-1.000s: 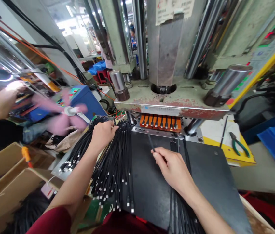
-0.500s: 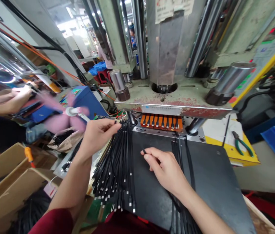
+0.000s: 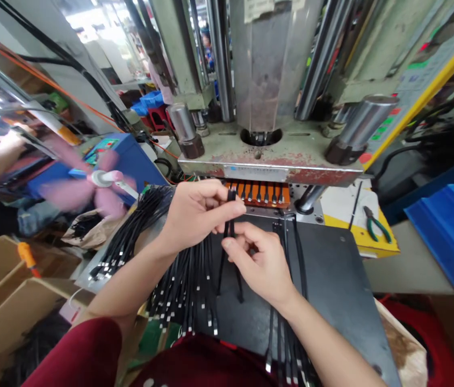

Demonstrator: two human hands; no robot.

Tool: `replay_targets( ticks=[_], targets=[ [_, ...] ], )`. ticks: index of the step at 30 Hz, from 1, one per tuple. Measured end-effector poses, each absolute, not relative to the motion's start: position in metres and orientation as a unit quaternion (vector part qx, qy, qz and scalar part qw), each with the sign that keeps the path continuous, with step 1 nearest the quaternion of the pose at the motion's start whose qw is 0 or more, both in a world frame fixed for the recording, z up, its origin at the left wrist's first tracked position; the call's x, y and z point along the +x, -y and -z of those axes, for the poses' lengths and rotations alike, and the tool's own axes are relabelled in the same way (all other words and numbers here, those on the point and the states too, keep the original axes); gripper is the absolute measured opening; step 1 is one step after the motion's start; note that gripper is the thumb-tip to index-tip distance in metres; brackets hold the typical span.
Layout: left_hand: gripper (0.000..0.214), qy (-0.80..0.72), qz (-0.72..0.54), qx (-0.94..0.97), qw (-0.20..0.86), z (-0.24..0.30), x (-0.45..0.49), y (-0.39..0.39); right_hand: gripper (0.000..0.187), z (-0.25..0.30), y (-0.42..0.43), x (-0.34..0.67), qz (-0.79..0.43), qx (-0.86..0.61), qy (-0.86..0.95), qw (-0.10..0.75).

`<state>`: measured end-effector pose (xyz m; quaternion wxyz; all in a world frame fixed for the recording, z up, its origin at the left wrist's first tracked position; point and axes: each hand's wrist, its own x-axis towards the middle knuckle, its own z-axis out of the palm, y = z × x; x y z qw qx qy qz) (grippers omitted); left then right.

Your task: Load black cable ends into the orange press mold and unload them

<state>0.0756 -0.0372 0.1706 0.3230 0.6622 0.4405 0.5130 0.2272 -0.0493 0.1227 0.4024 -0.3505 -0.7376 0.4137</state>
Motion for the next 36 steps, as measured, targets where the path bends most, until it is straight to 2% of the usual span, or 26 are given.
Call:
replay_targets(
  ticks=[2,4,8,11,14,17,21,23,24,27,29,32,34,36],
  targets=[
    [0.035,-0.46,-0.539,0.647,0.282,-0.169,0.077,0.031,0.027,-0.114,0.05,0.223,-0.447,-0.344,0.747,0.351],
    [0.036,-0.489,-0.57,0.618,0.232,-0.16,0.067,0.023,0.034,-0.1,0.051,0.221,-0.46,-0.34,0.778,0.259],
    [0.032,-0.573,-0.581,0.543,0.198,-0.114,0.019,0.008,0.042,-0.072,0.047,0.224,-0.424,-0.346,0.832,0.091],
    [0.03,-0.653,-0.531,0.488,0.233,-0.068,-0.026,0.003,0.031,-0.064,0.036,0.228,-0.385,-0.333,0.861,0.017],
    [0.031,-0.73,-0.46,0.46,0.209,-0.034,-0.065,0.004,0.011,-0.067,0.015,0.224,-0.359,-0.296,0.885,-0.032],
    [0.034,-0.766,-0.426,0.451,0.169,-0.017,-0.09,0.005,0.013,-0.07,-0.016,0.209,-0.366,-0.296,0.882,0.009],
    [0.028,-0.799,-0.386,0.437,0.148,-0.009,-0.102,0.002,0.026,-0.071,-0.053,0.191,-0.377,-0.341,0.844,0.172],
    [0.02,-0.82,-0.366,0.423,0.124,-0.004,-0.103,0.0,0.035,-0.072,-0.059,0.19,-0.37,-0.314,0.838,0.251],
    [0.026,-0.83,-0.356,0.417,0.101,-0.002,-0.103,0.0,0.037,-0.074,-0.059,0.193,-0.357,-0.294,0.84,0.283],
    [0.054,-0.839,-0.339,0.424,0.022,0.003,-0.102,0.0,0.029,-0.081,-0.051,0.211,-0.294,-0.263,0.857,0.332],
    [0.049,-0.815,-0.347,0.464,0.006,0.001,-0.099,-0.002,0.02,-0.084,-0.047,0.229,-0.258,-0.278,0.86,0.341],
    [0.02,-0.744,-0.361,0.558,0.068,-0.01,-0.086,-0.009,0.017,-0.08,-0.052,0.256,-0.179,-0.359,0.836,0.375],
    [0.019,-0.683,-0.361,0.615,0.161,-0.016,-0.07,-0.017,0.019,-0.07,-0.063,0.271,-0.122,-0.436,0.806,0.381],
    [0.024,-0.615,-0.368,0.642,0.272,-0.018,-0.049,-0.029,0.021,-0.058,-0.076,0.279,-0.087,-0.492,0.791,0.353]
  ],
)
